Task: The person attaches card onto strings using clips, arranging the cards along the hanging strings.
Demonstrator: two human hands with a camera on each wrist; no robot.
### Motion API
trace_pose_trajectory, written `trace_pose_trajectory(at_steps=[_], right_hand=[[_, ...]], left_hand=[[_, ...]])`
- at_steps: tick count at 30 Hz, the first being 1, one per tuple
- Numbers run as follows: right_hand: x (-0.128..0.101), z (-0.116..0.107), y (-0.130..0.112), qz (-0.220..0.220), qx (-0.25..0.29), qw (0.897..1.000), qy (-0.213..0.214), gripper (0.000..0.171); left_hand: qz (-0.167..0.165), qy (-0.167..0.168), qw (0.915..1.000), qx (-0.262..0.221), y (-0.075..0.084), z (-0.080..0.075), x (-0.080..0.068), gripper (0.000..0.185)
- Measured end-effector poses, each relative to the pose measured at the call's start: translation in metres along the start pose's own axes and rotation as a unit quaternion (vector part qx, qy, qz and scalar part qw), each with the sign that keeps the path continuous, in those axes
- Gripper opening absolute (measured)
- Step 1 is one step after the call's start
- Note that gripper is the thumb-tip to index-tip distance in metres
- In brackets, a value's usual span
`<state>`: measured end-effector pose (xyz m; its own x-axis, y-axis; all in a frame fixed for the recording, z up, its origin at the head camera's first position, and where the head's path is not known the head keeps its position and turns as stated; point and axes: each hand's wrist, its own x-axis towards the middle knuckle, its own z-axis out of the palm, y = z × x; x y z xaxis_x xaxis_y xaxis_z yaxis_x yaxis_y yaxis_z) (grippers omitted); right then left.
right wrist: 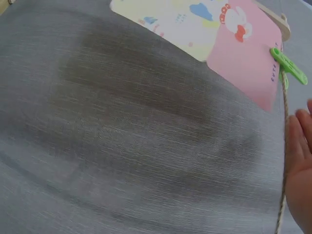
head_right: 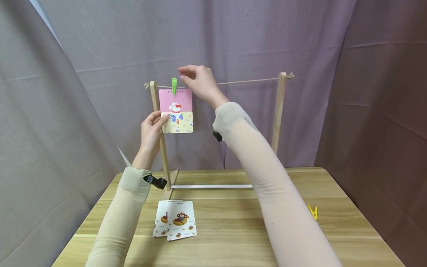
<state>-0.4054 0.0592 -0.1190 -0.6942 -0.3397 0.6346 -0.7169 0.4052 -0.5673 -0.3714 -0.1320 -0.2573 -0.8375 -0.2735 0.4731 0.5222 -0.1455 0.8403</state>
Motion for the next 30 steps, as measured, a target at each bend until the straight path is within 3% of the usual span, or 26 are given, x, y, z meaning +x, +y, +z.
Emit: trace_pose_trajectory(at_steps=[4,8,14,22,30], right_hand=[[-0.005,0.000,0.005,-0.025,0.048,0.997,0.058,0.029],[-0.015,0.000,0.004,-0.032,0.115,0.990,0.081,0.024],[-0.034,0.003,0.002,-0.031,0.162,0.984,0.062,0.024],[-0.062,0.006,0.006,-0.024,0.176,0.983,0.046,0.022],[-0.089,0.001,0.024,-0.006,0.175,0.984,0.034,0.022]], left_hand=[[-0.006,0.001,0.9997,0.023,-0.001,-0.003,-0.002,0.023],[-0.013,-0.002,0.9996,0.026,-0.003,-0.006,-0.004,0.023],[-0.018,-0.005,0.9998,0.012,-0.008,-0.011,-0.004,0.022],[-0.020,-0.014,0.9997,0.006,-0.012,-0.017,-0.008,0.020],[-0.022,-0.023,0.9995,0.000,-0.018,-0.027,-0.013,0.017]])
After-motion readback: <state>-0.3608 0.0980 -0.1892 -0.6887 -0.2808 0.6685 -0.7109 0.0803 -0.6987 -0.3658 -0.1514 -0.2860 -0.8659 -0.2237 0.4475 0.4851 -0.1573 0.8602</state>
